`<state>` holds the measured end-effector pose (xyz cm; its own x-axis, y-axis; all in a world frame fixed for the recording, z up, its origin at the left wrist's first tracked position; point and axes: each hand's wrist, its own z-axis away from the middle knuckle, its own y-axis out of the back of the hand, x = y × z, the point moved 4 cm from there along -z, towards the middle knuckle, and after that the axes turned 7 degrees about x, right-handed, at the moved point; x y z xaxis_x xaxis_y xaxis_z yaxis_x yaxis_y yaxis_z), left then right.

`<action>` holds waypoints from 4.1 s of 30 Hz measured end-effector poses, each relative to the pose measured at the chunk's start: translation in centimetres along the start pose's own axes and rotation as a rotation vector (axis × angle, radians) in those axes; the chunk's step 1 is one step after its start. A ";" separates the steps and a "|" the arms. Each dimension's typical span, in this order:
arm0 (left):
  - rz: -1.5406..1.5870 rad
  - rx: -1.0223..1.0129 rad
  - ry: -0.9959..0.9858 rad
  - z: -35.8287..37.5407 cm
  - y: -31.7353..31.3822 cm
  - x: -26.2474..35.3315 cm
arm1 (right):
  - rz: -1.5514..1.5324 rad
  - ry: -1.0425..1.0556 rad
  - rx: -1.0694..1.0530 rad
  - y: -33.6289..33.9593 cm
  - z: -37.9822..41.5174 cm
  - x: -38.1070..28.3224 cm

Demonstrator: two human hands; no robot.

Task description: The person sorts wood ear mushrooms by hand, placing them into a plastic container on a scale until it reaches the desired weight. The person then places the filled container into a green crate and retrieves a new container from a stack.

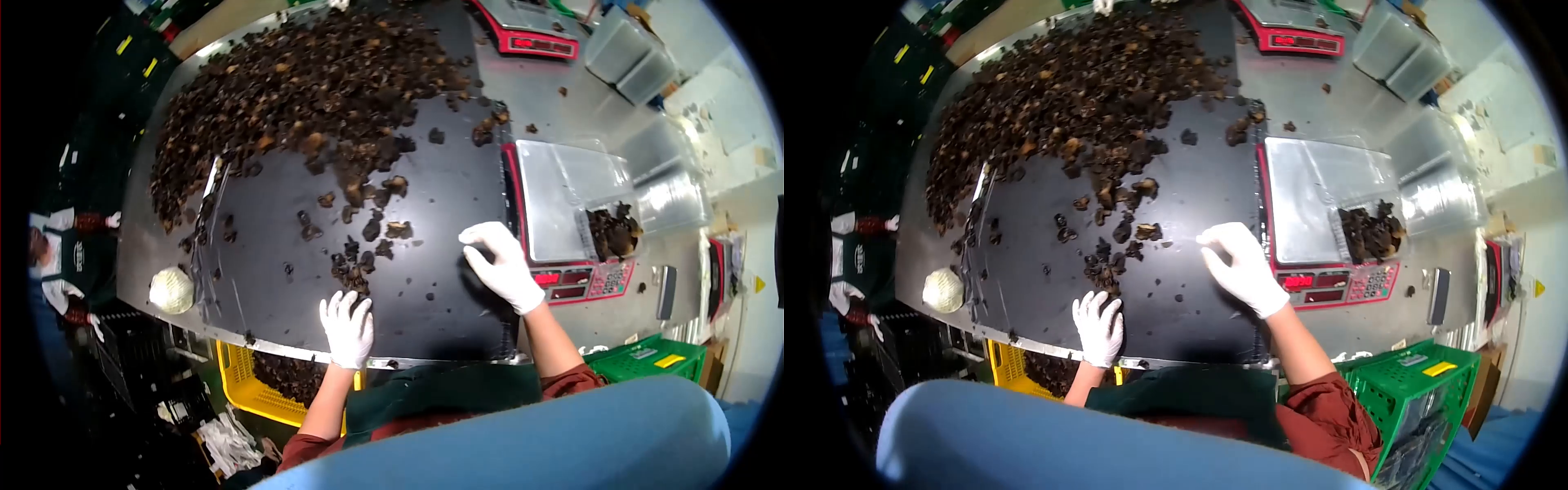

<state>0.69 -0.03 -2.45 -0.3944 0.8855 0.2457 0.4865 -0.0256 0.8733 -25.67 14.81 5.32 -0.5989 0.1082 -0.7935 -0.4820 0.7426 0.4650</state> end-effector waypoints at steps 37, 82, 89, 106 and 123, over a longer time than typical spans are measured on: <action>2.076 -0.150 1.303 -8.3 -6.2 -7.7 | -0.383 -0.383 -0.473 -16.0 -4.8 3.0; 0.205 0.066 0.205 -4.2 -0.3 -5.4 | 0.783 -0.326 0.347 20.1 2.5 4.3; 0.238 0.062 0.280 -4.0 1.3 -6.7 | 0.322 -0.091 0.171 5.4 -0.8 -3.6; 1.873 -0.046 1.151 -3.7 -0.3 -9.6 | -0.068 0.184 -0.585 -17.5 1.5 -5.0; 0.771 0.141 0.683 -9.9 -2.0 -18.0 | 0.383 0.397 -0.391 -21.1 -9.4 0.4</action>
<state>-0.90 -20.51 -4.43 -0.2738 0.1993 0.9409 0.8636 -0.3797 0.3317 -21.81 -7.03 -1.13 -0.9273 0.0096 -0.3742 -0.3397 0.3982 0.8521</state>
